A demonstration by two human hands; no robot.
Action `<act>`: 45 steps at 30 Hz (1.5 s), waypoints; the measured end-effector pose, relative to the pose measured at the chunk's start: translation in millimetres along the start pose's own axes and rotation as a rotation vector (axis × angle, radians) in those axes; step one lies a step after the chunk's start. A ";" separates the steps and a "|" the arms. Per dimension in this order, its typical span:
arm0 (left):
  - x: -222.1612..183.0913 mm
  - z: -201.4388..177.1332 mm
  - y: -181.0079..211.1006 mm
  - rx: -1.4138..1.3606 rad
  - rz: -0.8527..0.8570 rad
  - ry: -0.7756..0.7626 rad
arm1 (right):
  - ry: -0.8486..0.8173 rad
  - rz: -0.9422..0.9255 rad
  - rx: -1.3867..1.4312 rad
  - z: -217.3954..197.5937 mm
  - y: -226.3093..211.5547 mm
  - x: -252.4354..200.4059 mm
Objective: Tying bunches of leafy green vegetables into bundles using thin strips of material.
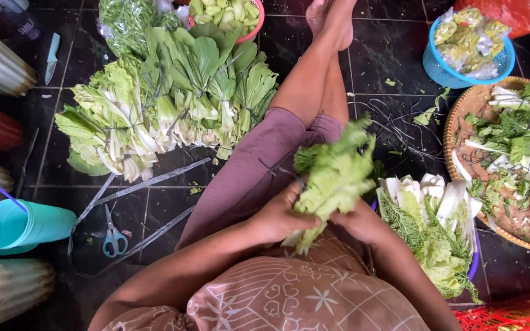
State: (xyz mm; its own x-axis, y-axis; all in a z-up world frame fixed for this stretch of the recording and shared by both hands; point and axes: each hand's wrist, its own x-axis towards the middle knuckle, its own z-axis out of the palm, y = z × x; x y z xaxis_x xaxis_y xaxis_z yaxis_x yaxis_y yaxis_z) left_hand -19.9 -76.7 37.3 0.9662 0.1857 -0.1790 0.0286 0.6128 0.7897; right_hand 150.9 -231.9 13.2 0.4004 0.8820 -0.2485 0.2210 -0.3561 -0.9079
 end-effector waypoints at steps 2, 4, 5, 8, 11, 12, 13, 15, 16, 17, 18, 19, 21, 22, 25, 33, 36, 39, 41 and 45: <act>3.6 -8.7 -5.6 -0.045 0.034 0.059 | -0.043 0.001 0.071 1.1 -19.6 -8.0; 10.2 -28.1 -27.6 -0.088 0.067 0.118 | -0.084 0.003 0.143 1.7 -37.4 -14.6; 15.3 -43.1 -46.4 -0.012 0.098 0.165 | -0.033 -0.014 0.096 1.6 -45.7 -17.0; 24.9 -54.4 -66.3 0.164 0.151 0.241 | 0.103 -0.063 0.014 3.9 -54.4 -23.4; 24.9 -46.5 -56.8 0.287 0.142 0.268 | 0.206 -0.107 -0.014 4.8 -63.3 -29.5; 23.9 -42.8 -52.4 0.311 0.107 0.269 | 0.223 -0.116 -0.006 4.3 -67.3 -32.4; 25.5 -40.1 -53.0 0.311 0.110 0.264 | 0.227 -0.117 -0.010 2.1 -66.3 -32.7; 25.1 -35.4 -55.8 0.164 0.010 0.317 | 0.224 -0.132 -0.031 0.8 -63.0 -35.1; 26.5 -33.6 -52.6 0.164 0.010 0.316 | 0.225 -0.132 -0.032 -0.9 -62.7 -36.0; 27.9 -31.9 -49.5 0.150 -0.012 0.336 | 0.221 -0.132 -0.049 -2.6 -62.3 -36.9; 27.1 -30.6 -47.3 0.137 -0.039 0.357 | 0.218 -0.129 -0.062 -2.4 -61.2 -39.2; 30.6 -34.1 -53.5 0.138 -0.044 0.357 | 0.219 -0.125 -0.059 -2.9 -62.2 -41.7; 39.1 -42.9 -63.0 0.067 -0.056 0.429 | 0.178 -0.110 -0.077 -4.0 -65.1 -44.2; 33.9 -34.3 -52.2 0.071 -0.059 0.428 | 0.182 -0.109 -0.073 -5.1 -61.7 -45.3; 23.5 -12.7 -25.1 0.058 -0.081 0.427 | 0.194 -0.061 0.002 -9.7 -51.5 -47.3; 40.2 -36.6 -34.8 -0.180 -0.193 0.386 | 0.141 0.133 -0.143 -15.7 -10.3 -51.0; 31.8 -14.0 -52.6 0.059 0.169 0.466 | 0.240 -0.006 0.153 -15.6 -0.8 -51.9; 31.2 -9.8 -43.4 -0.008 0.109 0.497 | 0.280 -0.019 0.289 -20.4 -0.3 -57.3; 31.9 -21.5 -53.7 0.127 0.049 0.501 | 0.202 -0.090 0.394 -22.1 6.8 -53.3; 48.1 -45.7 -81.9 0.399 -0.100 0.496 | 0.010 -0.270 0.605 -9.0 8.9 -45.1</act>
State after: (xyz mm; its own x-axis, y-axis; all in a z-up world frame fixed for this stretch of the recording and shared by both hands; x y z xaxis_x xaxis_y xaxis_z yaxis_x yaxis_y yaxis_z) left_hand 12.6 -82.8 -62.8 0.7237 0.5339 -0.4372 0.2974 0.3305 0.8957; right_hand 142.9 -277.6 19.3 0.4101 0.9119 0.0150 -0.2227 0.1161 -0.9680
